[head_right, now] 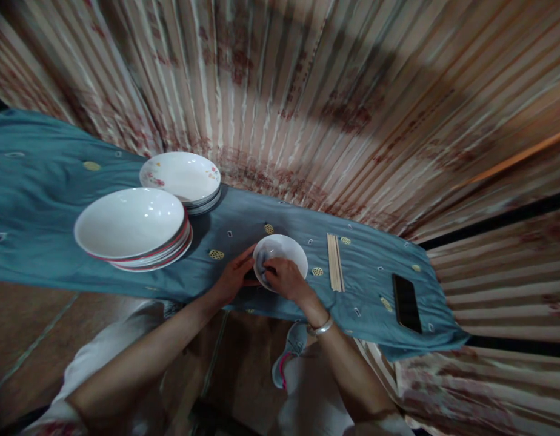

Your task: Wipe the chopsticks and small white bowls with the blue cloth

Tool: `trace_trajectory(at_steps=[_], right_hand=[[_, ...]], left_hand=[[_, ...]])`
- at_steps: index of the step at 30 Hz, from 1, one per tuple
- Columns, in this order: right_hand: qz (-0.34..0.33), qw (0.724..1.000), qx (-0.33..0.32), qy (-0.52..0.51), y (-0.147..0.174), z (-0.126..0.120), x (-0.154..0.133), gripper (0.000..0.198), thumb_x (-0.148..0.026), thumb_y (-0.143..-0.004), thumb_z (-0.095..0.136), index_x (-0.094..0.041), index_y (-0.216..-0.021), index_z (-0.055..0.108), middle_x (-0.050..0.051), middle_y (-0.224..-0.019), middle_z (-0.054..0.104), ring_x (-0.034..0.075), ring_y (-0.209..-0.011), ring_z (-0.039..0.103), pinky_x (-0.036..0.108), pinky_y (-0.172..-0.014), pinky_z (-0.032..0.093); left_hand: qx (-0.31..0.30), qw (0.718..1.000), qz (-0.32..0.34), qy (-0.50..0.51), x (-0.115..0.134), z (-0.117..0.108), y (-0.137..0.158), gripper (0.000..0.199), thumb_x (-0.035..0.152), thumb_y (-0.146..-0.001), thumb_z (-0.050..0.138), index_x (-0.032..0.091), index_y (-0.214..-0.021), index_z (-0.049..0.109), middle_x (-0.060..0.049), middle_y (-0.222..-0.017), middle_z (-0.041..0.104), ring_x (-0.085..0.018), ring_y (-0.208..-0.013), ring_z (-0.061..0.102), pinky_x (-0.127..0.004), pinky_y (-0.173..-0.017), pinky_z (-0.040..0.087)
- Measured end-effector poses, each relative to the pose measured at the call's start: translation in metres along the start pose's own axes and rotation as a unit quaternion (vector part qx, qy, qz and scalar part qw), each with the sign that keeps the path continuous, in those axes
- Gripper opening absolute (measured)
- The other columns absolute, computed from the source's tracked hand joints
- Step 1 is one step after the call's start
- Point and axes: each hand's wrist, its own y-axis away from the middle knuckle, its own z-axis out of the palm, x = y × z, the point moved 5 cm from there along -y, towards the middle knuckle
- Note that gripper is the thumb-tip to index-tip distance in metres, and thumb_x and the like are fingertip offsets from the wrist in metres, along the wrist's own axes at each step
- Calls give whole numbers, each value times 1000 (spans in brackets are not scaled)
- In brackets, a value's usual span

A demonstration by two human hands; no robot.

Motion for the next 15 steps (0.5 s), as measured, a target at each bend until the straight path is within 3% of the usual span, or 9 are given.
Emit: trace_trajectory(at_steps=[4, 7, 10, 15], right_hand=[[-23, 993, 111, -37, -7, 0, -6, 23, -12, -83, 53, -16, -101, 65, 7, -98, 69, 19, -90, 63, 29, -83, 46], [-57, 986, 158, -22, -14, -3, -11, 20, -12, -84, 51, -16, -99, 64, 8, -99, 67, 20, -95, 62, 31, -88, 47], [-68, 982, 178, 14, -21, -8, -13, 18, -13, -86, 49, -16, -96, 63, 11, -102, 66, 22, -99, 61, 33, -90, 47], [-27, 980, 170, 96, -33, -18, -11, 22, -16, -91, 43, -15, -105, 60, 14, -117, 62, 21, -108, 58, 34, -97, 45]], left_hand=[[-2, 1000, -3, 9, 1, 1, 1, 55, 32, -81, 62, 23, -134, 54, -8, -119, 66, -27, -102, 62, -38, -70, 60], [0, 1000, -1, 10, 2, 1, 2, 56, 32, -81, 63, 24, -135, 54, -8, -123, 65, -28, -105, 61, -40, -72, 60], [4, 1000, -4, 9, 2, 1, 3, 55, 31, -81, 63, 24, -135, 54, -8, -123, 64, -28, -106, 60, -41, -73, 60], [9, 1000, 0, 13, 1, 0, 2, 51, 31, -81, 63, 25, -132, 57, -7, -125, 64, -30, -112, 57, -43, -75, 60]])
